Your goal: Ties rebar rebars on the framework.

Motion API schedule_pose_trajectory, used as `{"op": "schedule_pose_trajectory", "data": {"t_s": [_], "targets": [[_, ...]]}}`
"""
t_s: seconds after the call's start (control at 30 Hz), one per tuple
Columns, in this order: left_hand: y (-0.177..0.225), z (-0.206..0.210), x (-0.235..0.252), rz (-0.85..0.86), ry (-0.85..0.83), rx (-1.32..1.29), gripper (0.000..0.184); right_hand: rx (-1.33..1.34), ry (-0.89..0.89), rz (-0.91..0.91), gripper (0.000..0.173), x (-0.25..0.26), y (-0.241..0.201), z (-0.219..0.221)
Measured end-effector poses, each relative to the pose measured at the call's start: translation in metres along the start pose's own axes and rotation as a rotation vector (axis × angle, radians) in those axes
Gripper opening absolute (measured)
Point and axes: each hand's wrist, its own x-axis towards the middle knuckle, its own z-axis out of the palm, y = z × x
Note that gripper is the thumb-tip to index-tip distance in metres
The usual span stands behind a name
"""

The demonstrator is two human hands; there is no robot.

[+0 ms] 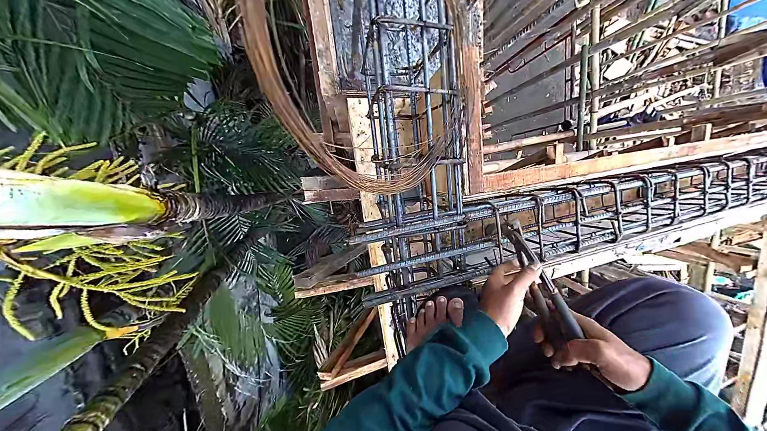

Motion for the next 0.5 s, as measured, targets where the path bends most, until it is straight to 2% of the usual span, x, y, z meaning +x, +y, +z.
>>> {"op": "schedule_pose_trajectory", "data": {"t_s": [0.13, 0.27, 0.3, 0.4, 0.5], "targets": [[0.000, -0.030, -0.009, 0.164, 0.044, -0.071, 0.047, 0.061, -0.149, -0.057, 0.071, 0.003, 0.010, 0.020], [-0.003, -0.073, -0.032, 0.192, 0.070, -0.213, 0.062, -0.012, -0.279, -0.050, 0.064, 0.012, 0.007, 0.046], [-0.005, -0.085, -0.038, 0.211, 0.073, -0.260, 0.065, -0.029, -0.320, -0.053, 0.067, 0.014, 0.003, 0.053], [-0.008, -0.115, -0.053, 0.289, 0.129, -0.376, 0.062, -0.125, -0.431, -0.118, 0.094, 0.020, -0.011, 0.068], [-0.008, -0.133, -0.068, 0.379, 0.170, -0.447, 0.049, -0.241, -0.530, -0.199, 0.100, 0.028, -0.023, 0.078]]}}
